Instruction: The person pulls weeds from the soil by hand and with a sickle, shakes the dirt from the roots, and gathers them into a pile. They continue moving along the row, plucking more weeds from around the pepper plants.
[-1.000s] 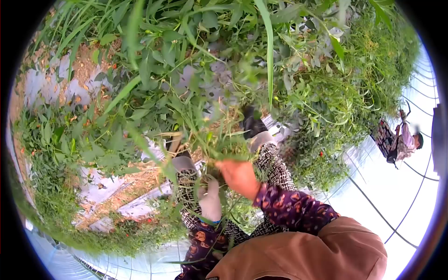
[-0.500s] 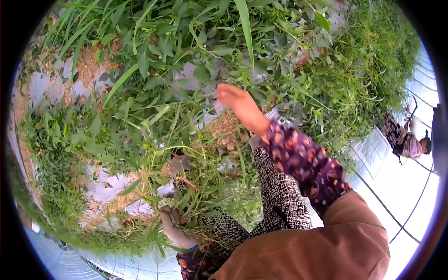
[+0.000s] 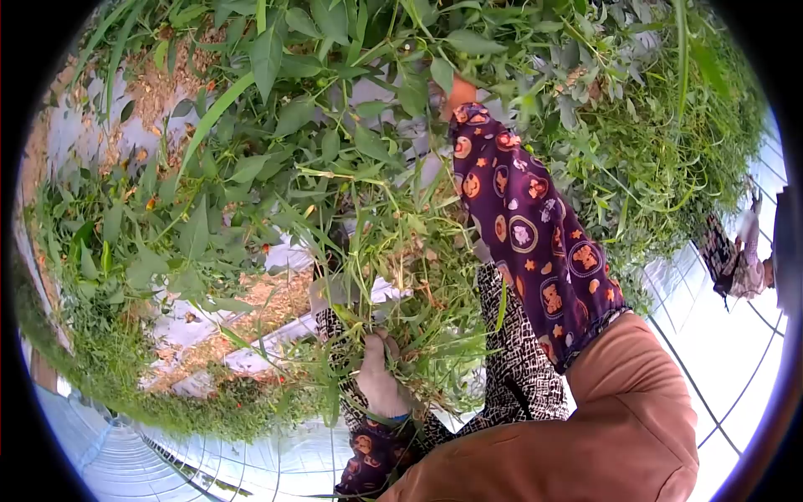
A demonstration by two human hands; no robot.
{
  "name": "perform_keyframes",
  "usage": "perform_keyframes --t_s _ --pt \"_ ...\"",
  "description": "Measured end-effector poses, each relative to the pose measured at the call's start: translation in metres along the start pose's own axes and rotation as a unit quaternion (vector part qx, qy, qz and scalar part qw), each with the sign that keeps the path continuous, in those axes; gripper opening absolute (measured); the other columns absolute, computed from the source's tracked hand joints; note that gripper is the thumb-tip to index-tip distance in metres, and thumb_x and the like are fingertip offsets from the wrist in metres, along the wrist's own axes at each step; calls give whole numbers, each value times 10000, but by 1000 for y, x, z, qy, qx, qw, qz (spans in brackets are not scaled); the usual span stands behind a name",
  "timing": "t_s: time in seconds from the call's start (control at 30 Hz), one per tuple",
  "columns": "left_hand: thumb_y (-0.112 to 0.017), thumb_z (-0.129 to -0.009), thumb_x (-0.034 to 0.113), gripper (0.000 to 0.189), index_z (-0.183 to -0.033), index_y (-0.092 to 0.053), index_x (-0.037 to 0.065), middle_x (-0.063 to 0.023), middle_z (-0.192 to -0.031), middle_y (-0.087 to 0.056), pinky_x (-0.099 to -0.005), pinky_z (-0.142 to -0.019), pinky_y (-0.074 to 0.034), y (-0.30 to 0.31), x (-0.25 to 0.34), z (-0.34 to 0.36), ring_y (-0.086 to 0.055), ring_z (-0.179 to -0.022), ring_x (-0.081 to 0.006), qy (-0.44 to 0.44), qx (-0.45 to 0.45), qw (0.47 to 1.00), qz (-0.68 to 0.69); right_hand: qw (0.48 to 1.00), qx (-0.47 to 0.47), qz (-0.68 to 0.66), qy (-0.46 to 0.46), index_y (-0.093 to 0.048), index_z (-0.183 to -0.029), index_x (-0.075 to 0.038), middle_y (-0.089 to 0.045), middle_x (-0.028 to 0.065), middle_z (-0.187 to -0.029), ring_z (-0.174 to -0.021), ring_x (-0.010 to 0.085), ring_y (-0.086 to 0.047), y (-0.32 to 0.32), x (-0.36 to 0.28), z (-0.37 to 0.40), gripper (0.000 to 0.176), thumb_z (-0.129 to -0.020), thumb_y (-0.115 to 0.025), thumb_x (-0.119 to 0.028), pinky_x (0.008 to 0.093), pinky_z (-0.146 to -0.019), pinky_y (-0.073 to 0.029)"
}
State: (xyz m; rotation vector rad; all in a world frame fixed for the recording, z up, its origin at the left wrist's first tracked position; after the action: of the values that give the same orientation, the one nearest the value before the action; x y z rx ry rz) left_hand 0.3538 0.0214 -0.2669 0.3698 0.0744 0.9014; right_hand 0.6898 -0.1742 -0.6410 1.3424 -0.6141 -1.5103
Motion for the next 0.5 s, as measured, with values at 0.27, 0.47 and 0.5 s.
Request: perform_keyframes --t_s 0.27,0.47,0.5 --pt "-554 -988 283 256 -1012 -639 43 -2 -823 -553 -239 -568 -383 -5 -6 -12 -471 -722 -99 -62 -36 997 -28 623 157 -647 -411 -604 -923 -56 -402 -42 -584 -447 92 -308 145 -45 11 73 -929 -553 -108 255 -440 -238" --pt "-597 -953 360 307 -866 -673 75 26 -697 -521 -256 -452 -279 -21 -2 -2 -354 -501 -69 -33 1 997 -67 691 101 -606 -382 -676 -886 -19 -436 -46 -566 -455 62 -371 229 -68 83 169 -915 -537 -110 247 -418 -258" --pt "-606 -944 377 320 -849 -678 80 31 -681 -517 -263 -435 -261 -25 -1 -3 -328 -471 -65 -44 -8 996 -71 847 41 -435 -302 -696 -909 -32 -514 -19 -602 -483 80 -445 244 -84 112 208 -949 -524 -143 241 -460 -335"
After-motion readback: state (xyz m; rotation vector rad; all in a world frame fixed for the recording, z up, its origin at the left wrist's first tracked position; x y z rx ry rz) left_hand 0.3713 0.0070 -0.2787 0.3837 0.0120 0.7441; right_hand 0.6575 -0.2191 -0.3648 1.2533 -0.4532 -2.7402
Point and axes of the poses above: each hand's wrist, its own z-axis away from the middle knuckle, its own y-axis out of the back of the hand, x = y × z, the point moved 9 cm from there along -z, towards the middle knuckle
